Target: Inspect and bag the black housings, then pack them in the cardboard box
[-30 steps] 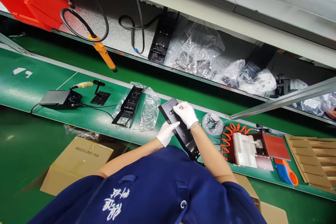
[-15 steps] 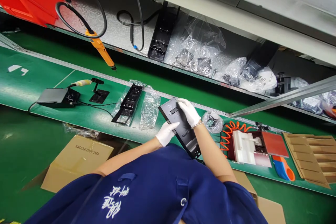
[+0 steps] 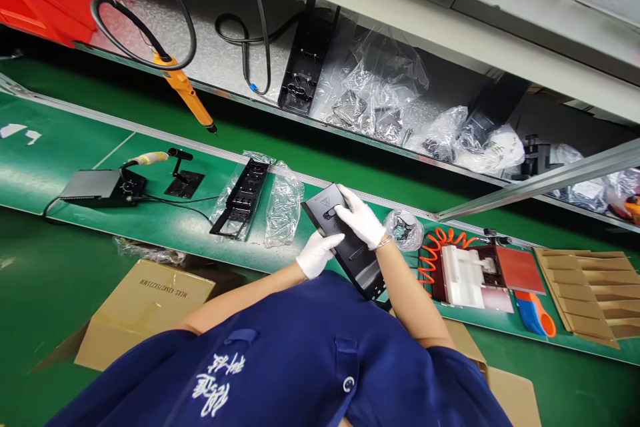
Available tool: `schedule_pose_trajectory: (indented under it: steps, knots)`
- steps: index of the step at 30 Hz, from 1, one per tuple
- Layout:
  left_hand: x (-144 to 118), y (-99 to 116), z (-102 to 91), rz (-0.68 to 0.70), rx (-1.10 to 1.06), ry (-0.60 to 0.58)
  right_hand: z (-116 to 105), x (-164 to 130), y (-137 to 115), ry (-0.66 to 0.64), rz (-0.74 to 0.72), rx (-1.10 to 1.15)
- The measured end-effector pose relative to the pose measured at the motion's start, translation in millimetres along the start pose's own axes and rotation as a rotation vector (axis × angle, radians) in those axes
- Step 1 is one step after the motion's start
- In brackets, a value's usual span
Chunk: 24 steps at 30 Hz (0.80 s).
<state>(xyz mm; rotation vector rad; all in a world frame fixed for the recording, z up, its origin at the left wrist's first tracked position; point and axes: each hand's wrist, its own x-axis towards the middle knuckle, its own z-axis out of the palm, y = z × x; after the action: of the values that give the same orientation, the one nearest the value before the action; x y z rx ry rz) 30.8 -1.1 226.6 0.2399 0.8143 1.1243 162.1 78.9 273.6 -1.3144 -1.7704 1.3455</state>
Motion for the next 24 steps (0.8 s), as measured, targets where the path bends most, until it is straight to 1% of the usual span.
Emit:
schedule_pose_trajectory:
  steps: [3,5,8,12,14,17,19,22,24]
  knots:
    - [-4,4,1.0,0.003,0.039,-0.029,-8,-10,2,0.020,-0.074,0.237]
    - [-6,6,2.4,0.006,0.070,-0.043,-10,-17,1,0.060,-0.079,0.291]
    - [-10,9,4.7,0.015,0.094,-0.047,-8,-28,-4,0.145,-0.076,0.235]
    - [-11,8,5.5,0.026,0.111,-0.048,-2,-43,-8,0.339,-0.109,0.090]
    - [-11,8,4.9,0.032,0.124,-0.047,-2,-49,-9,0.382,-0.135,0.034]
    - [-10,6,3.8,0.039,0.131,-0.049,-3,-53,-13,0.396,-0.122,-0.021]
    - [-9,5,3.6,0.037,0.133,-0.055,-3,-50,-19,0.386,-0.052,-0.028]
    - [-8,3,4.2,0.014,0.129,-0.061,-1,-41,-33,0.283,0.070,-0.063]
    - [-8,2,4.9,-0.001,0.122,-0.060,0,-35,-45,0.187,0.105,-0.109]
